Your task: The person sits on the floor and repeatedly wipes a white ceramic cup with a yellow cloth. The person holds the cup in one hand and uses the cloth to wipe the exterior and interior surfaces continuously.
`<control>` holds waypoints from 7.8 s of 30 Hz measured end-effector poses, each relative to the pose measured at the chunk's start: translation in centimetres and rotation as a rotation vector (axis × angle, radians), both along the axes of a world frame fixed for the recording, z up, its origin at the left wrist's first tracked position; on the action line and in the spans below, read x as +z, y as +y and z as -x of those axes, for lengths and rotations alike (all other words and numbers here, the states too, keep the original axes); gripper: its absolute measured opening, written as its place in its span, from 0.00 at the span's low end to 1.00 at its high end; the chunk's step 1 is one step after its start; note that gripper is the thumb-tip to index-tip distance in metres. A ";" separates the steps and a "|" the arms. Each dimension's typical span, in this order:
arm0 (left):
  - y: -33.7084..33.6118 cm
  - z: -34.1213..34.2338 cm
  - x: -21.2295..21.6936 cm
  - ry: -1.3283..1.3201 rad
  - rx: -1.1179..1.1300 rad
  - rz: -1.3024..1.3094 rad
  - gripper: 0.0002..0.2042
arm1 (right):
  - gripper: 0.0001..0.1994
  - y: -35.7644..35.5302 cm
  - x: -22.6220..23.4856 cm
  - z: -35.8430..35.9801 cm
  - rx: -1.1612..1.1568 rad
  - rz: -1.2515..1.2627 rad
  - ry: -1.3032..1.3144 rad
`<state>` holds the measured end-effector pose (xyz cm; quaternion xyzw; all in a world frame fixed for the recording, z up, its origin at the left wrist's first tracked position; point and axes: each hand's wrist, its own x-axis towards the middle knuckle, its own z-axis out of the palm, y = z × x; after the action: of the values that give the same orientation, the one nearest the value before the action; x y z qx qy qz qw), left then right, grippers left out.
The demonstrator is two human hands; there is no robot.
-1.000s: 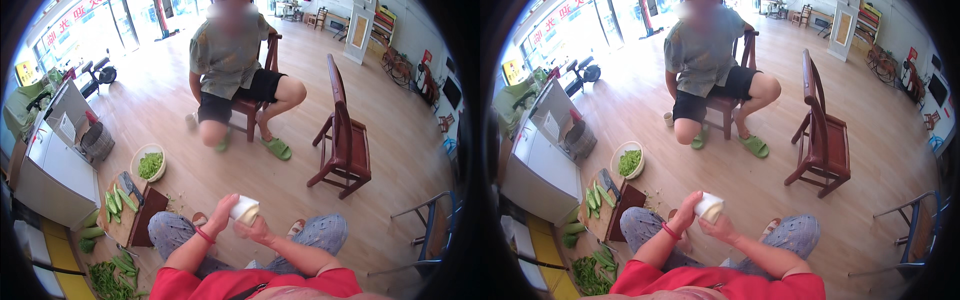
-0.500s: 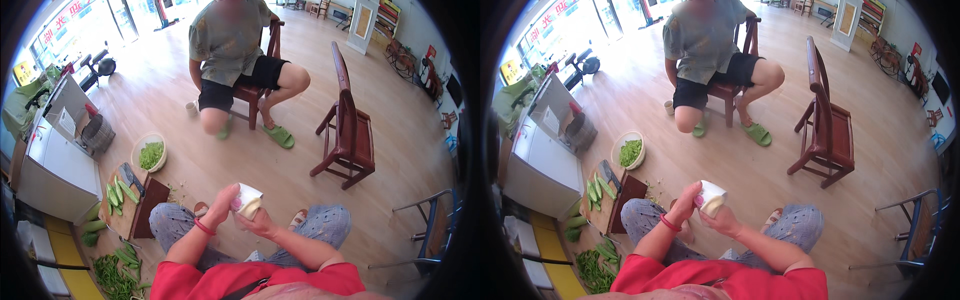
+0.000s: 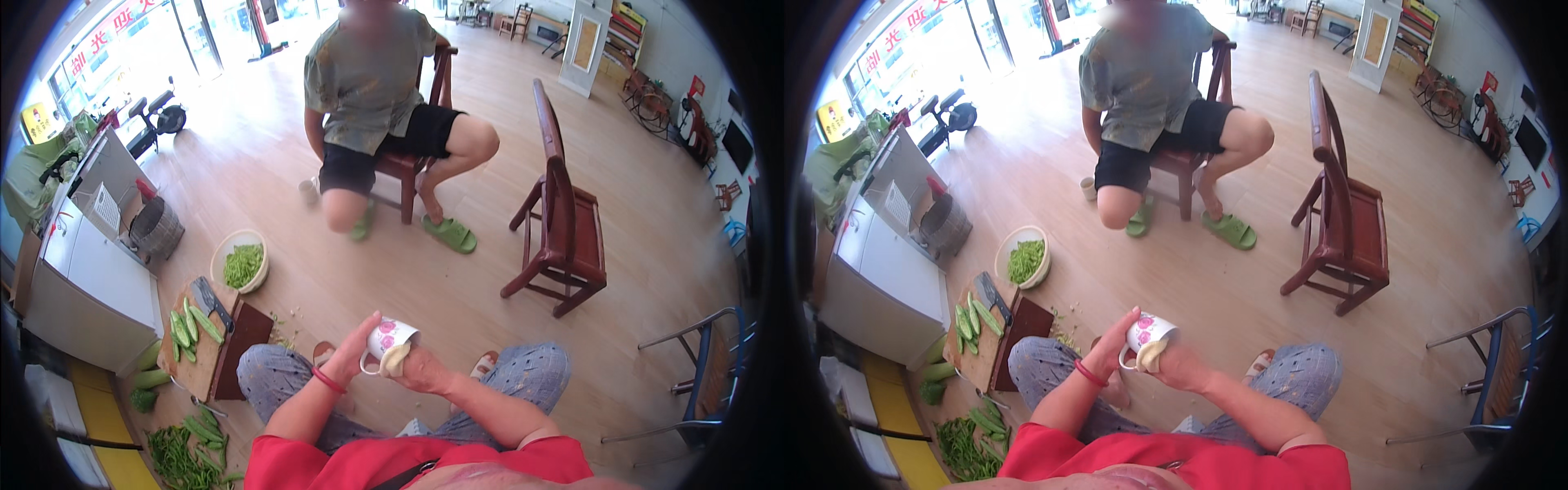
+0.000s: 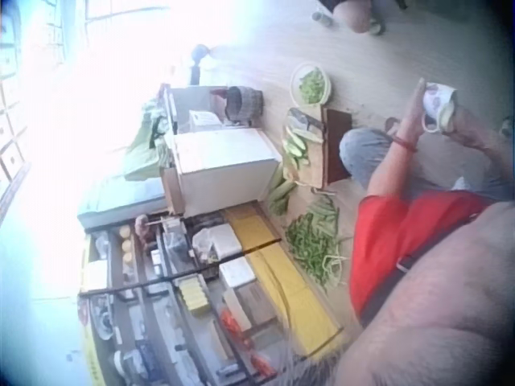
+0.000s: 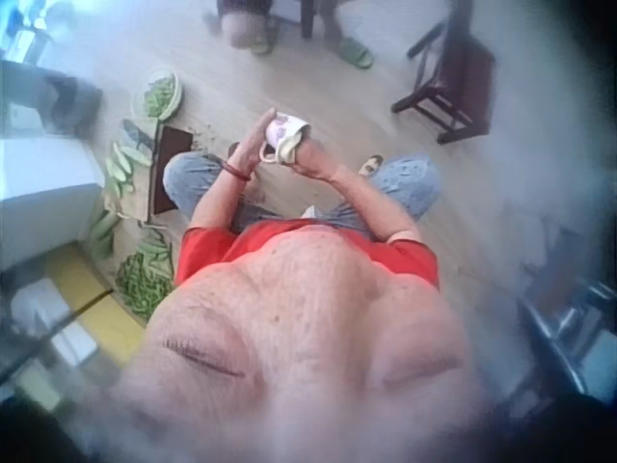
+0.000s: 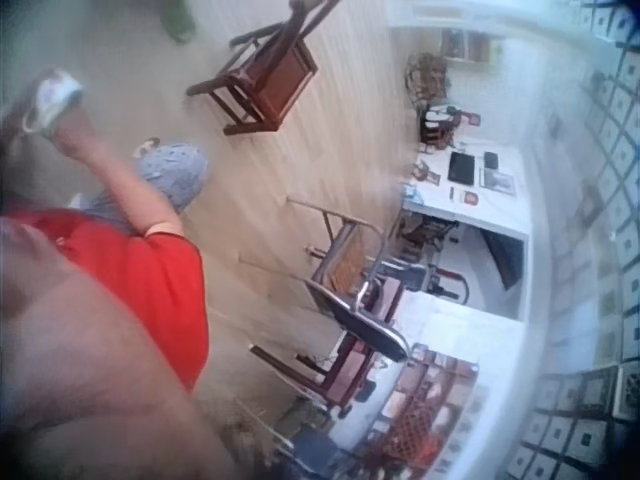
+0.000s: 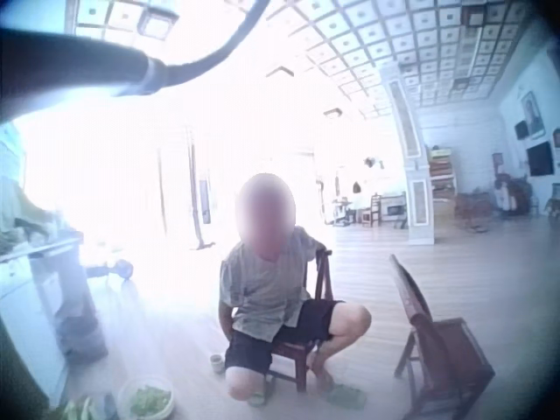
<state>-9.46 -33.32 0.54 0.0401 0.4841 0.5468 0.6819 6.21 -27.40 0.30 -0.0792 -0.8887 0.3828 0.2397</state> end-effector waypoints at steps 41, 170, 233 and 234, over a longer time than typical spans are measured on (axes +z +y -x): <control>0.4 2.7 -1.8 0.213 0.378 -0.060 0.13 | 0.16 4.5 2.9 0.0 -0.325 1.025 0.128; -3.8 -3.5 9.3 0.214 0.374 -0.415 0.21 | 0.21 3.9 6.5 2.3 0.145 1.779 0.336; -1.8 -6.2 6.1 0.842 -0.026 -0.414 0.22 | 0.18 4.7 4.6 -1.4 -0.370 1.782 0.475; -1.6 -6.1 6.3 0.887 -0.048 -0.413 0.21 | 0.18 5.0 4.8 -1.6 -0.341 1.778 0.466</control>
<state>-3.35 -34.96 6.86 0.4148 0.6082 0.5457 0.4002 7.83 -22.35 5.09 -0.2840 -0.1756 0.8880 0.3161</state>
